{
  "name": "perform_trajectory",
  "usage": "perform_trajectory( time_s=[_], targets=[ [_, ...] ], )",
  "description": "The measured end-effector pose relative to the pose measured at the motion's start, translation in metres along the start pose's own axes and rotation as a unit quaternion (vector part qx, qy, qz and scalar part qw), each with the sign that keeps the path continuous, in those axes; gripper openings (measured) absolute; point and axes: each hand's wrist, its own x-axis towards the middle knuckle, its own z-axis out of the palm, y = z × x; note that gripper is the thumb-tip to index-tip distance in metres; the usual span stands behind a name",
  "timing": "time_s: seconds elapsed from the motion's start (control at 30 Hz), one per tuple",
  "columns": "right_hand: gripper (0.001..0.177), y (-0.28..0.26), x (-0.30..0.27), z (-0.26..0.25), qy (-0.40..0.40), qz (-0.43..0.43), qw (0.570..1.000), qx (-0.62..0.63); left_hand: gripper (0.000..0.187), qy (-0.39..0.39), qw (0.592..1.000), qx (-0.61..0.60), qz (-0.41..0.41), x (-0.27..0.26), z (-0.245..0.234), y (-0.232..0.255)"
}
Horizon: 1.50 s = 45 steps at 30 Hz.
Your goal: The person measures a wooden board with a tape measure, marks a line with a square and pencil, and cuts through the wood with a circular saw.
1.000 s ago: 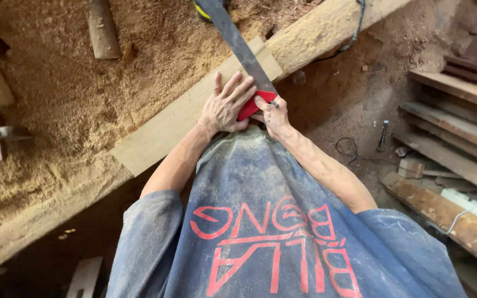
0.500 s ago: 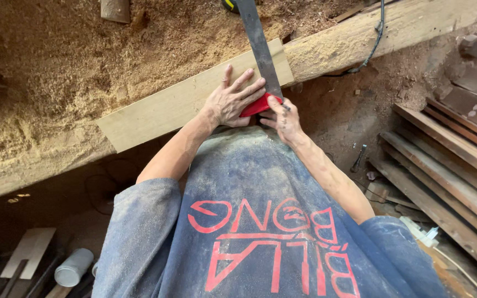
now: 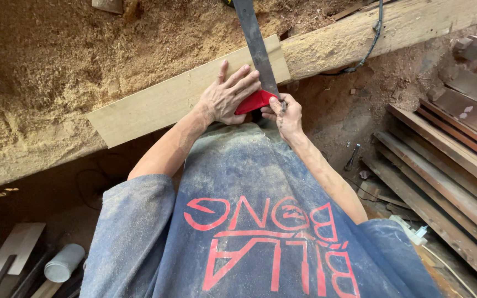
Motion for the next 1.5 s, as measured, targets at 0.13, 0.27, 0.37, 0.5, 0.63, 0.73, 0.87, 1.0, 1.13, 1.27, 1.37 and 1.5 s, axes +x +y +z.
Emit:
perform_trajectory(
  time_s=[0.13, 0.27, 0.37, 0.5, 0.63, 0.73, 0.87, 1.0, 1.13, 1.27, 1.37, 1.5],
  targets=[
    [0.03, -0.002, -0.004, 0.006, 0.023, -0.009, 1.0, -0.011, 0.107, 0.012, 1.0, -0.003, 0.002, 0.002, 0.001, 0.002],
    [0.031, -0.006, -0.007, 0.01, 0.026, -0.016, 1.0, -0.005, 0.101, 0.02, 1.0, 0.012, 0.005, 0.002, 0.002, 0.002],
    [0.031, -0.005, -0.008, 0.011, 0.027, -0.022, 0.999, 0.0, 0.099, 0.019, 1.0, 0.017, 0.001, 0.002, 0.003, 0.002],
    [0.029, -0.003, -0.008, 0.011, 0.027, -0.034, 0.999, 0.003, 0.095, 0.019, 1.0, 0.016, -0.003, 0.003, 0.005, 0.003],
    [0.028, -0.002, -0.008, 0.011, 0.03, -0.035, 0.999, 0.0, 0.095, 0.013, 1.0, 0.021, -0.006, 0.005, 0.006, 0.004],
    [0.027, -0.003, -0.008, 0.011, 0.031, -0.034, 0.999, -0.004, 0.095, 0.016, 0.999, 0.031, -0.006, 0.004, 0.007, 0.004],
    [0.03, -0.005, -0.007, 0.01, 0.031, -0.037, 0.999, -0.017, 0.096, 0.016, 0.999, 0.028, -0.009, 0.004, 0.008, 0.004],
    [0.038, -0.011, -0.007, 0.008, 0.031, -0.037, 0.998, -0.037, 0.098, 0.013, 0.999, 0.03, -0.014, 0.005, 0.011, 0.004],
    [0.047, -0.019, -0.011, -0.002, 0.061, -0.029, 0.997, -0.036, 0.098, 0.012, 0.999, 0.028, -0.015, 0.005, 0.015, 0.004],
    [0.055, -0.02, -0.008, -0.019, 0.122, -0.048, 0.991, -0.015, 0.097, 0.006, 0.999, 0.033, -0.017, 0.006, 0.015, 0.004],
    [0.054, -0.017, -0.001, -0.026, 0.116, -0.082, 0.99, -0.022, 0.098, 0.001, 0.999, 0.03, -0.019, 0.006, 0.014, 0.004],
    [0.048, -0.015, -0.002, -0.017, 0.04, -0.12, 0.986, -0.107, 0.097, 0.008, 0.999, 0.034, -0.016, 0.006, 0.014, 0.004]
  ],
)
